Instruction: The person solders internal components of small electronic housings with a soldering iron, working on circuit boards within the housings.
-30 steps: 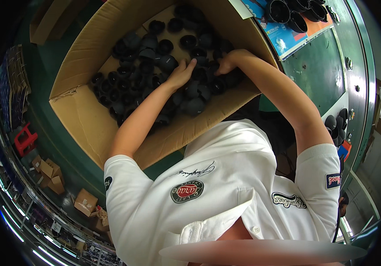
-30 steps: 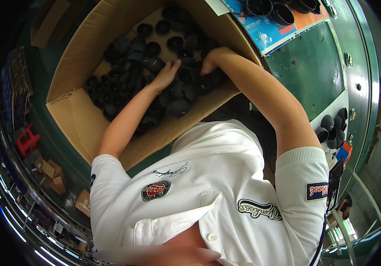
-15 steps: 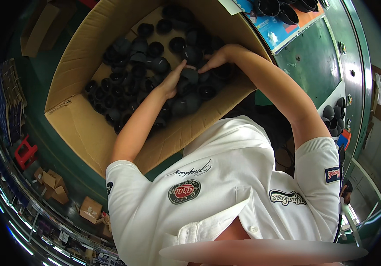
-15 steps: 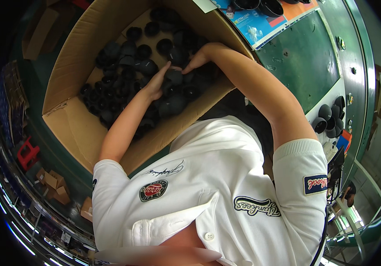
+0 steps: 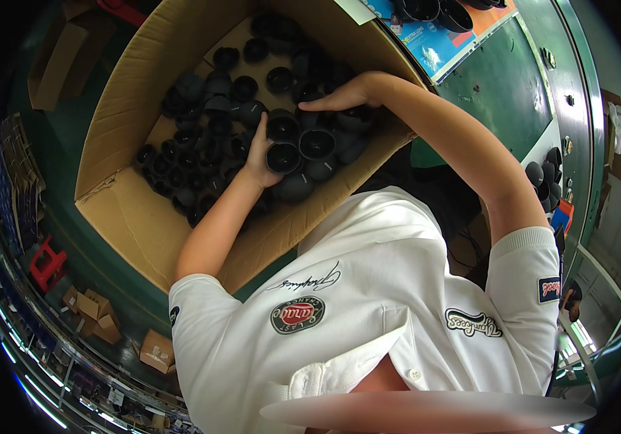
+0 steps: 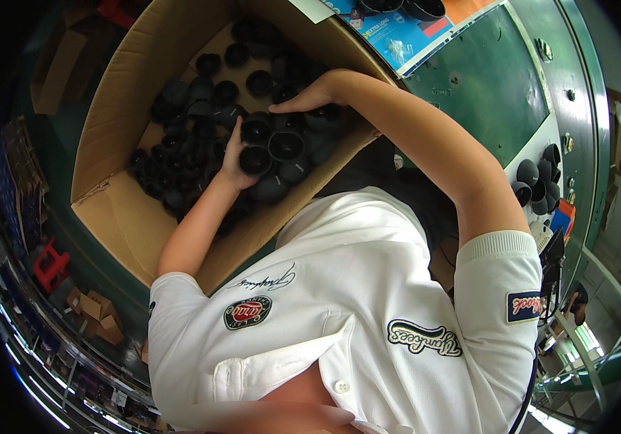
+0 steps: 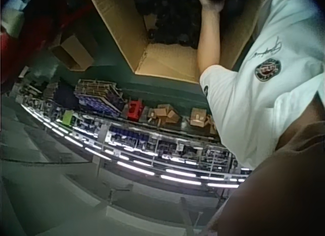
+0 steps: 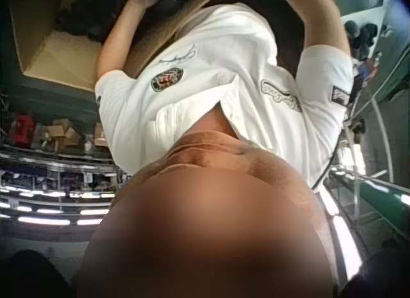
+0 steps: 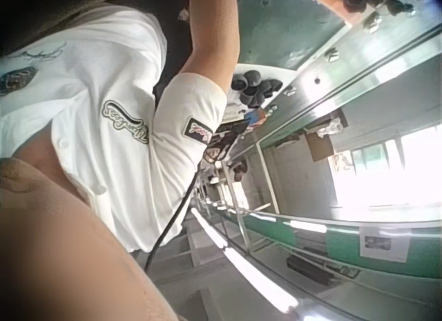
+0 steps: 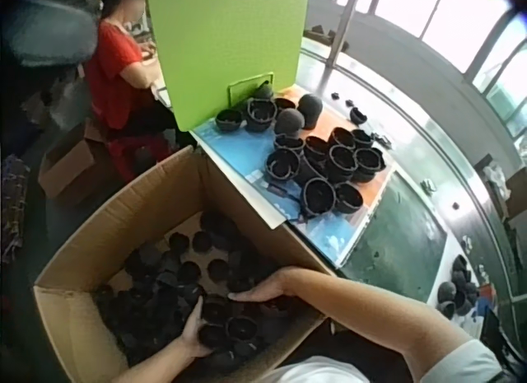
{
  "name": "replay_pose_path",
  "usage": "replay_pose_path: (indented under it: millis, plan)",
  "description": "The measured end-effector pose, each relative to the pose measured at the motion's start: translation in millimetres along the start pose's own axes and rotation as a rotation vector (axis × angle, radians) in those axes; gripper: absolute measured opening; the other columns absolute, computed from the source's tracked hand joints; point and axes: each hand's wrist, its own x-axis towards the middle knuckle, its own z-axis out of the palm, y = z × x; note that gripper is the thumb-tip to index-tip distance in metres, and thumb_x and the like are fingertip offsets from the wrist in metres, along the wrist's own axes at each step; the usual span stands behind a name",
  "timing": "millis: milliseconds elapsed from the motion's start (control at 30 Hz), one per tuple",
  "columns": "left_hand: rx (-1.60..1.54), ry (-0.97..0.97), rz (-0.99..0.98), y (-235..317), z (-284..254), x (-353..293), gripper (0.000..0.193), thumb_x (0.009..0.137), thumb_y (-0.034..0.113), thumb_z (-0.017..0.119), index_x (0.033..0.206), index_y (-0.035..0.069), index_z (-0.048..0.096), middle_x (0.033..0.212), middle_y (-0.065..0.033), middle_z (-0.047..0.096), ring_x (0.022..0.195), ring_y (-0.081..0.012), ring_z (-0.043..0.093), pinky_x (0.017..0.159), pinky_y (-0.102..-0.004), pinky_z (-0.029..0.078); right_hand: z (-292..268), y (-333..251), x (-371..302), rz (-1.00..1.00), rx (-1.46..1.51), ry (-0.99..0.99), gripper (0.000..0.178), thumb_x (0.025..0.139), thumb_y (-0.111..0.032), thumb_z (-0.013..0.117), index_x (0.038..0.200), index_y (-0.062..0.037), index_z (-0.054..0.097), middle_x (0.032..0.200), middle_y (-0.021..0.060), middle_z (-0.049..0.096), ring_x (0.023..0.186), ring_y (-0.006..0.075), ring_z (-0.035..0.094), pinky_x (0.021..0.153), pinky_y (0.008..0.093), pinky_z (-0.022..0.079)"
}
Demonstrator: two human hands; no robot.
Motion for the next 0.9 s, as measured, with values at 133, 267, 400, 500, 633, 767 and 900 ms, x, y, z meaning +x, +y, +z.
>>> replay_pose_path:
  millis: [133, 267, 400, 500, 633, 767, 900]
  plan:
    - [-0.036, 0.031, -0.015, 1, 6, -14, 0.067, 0.095, 0.058, 0.037, 0.134, 0.005, 0.045, 0.129, -0.0123, 0.055, 0.118, -0.0243, 0.053, 0.103, -0.0381, 0.040, 8, -6, -20, -0.044, 0.036, -0.098, 0.110, 0.071, -0.083, 0.049, 0.151, -0.0147, 0.018, 0.157, 0.0133, 0.007, 0.145, 0.0298, 0.001, 0.113, 0.0533, 0.006]
    - [0.265, 0.062, 0.005, -4, 8, -18, 0.064, 0.093, 0.056, 0.044, 0.132, 0.005, 0.046, 0.123, -0.0100, 0.059, 0.115, -0.0238, 0.056, 0.097, -0.0399, 0.045, 22, -5, -28, -0.039, 0.039, -0.092, 0.113, 0.070, -0.083, 0.052, 0.149, -0.0085, 0.021, 0.156, 0.0179, 0.013, 0.145, 0.0312, 0.006, 0.114, 0.0513, 0.008]
    - [0.440, -0.055, -0.182, 8, 25, -23, 0.059, 0.093, 0.050, 0.050, 0.134, 0.008, 0.044, 0.120, -0.0089, 0.060, 0.110, -0.0232, 0.059, 0.085, -0.0446, 0.053, 24, 2, -24, -0.039, -0.015, -0.063, 0.115, 0.069, -0.082, 0.053, 0.147, -0.0028, 0.024, 0.153, 0.0216, 0.017, 0.144, 0.0321, 0.009, 0.115, 0.0474, 0.011]
    - [0.376, -0.087, -0.191, 5, 40, -28, 0.055, 0.093, 0.045, 0.052, 0.134, 0.008, 0.044, 0.119, -0.0088, 0.059, 0.107, -0.0223, 0.059, 0.081, -0.0445, 0.056, 27, 5, -31, -0.025, 0.033, 0.008, 0.111, 0.070, -0.076, 0.061, 0.146, -0.0032, 0.026, 0.151, 0.0222, 0.023, 0.142, 0.0338, 0.017, 0.114, 0.0450, 0.018]
    - [0.588, -0.057, 0.058, -18, 56, -34, 0.050, 0.090, 0.027, 0.063, 0.132, 0.007, 0.045, 0.116, -0.0087, 0.057, 0.107, -0.0201, 0.057, 0.082, -0.0428, 0.056, 27, 3, -40, -0.191, -0.245, 0.006, 0.112, 0.064, -0.063, 0.075, 0.147, -0.0067, 0.025, 0.146, 0.0266, 0.029, 0.137, 0.0387, 0.029, 0.111, 0.0412, 0.026]
    - [0.700, 0.150, 0.309, -41, 49, -16, 0.047, 0.085, 0.015, 0.067, 0.127, 0.004, 0.048, 0.109, -0.0075, 0.058, 0.103, -0.0192, 0.057, 0.076, -0.0368, 0.057, 31, -11, -36, -0.154, -0.441, 0.064, 0.106, 0.062, -0.050, 0.076, 0.147, -0.0105, 0.028, 0.141, 0.0308, 0.033, 0.130, 0.0427, 0.037, 0.107, 0.0431, 0.033]
    - [0.426, 0.171, 0.238, -47, 56, -7, 0.044, 0.088, 0.019, 0.064, 0.126, 0.005, 0.047, 0.107, -0.0083, 0.058, 0.101, -0.0205, 0.058, 0.074, -0.0366, 0.058, 31, 5, -13, -0.046, -0.296, 0.144, 0.093, 0.067, -0.040, 0.073, 0.143, -0.0058, 0.033, 0.140, 0.0290, 0.037, 0.128, 0.0403, 0.041, 0.102, 0.0435, 0.039]
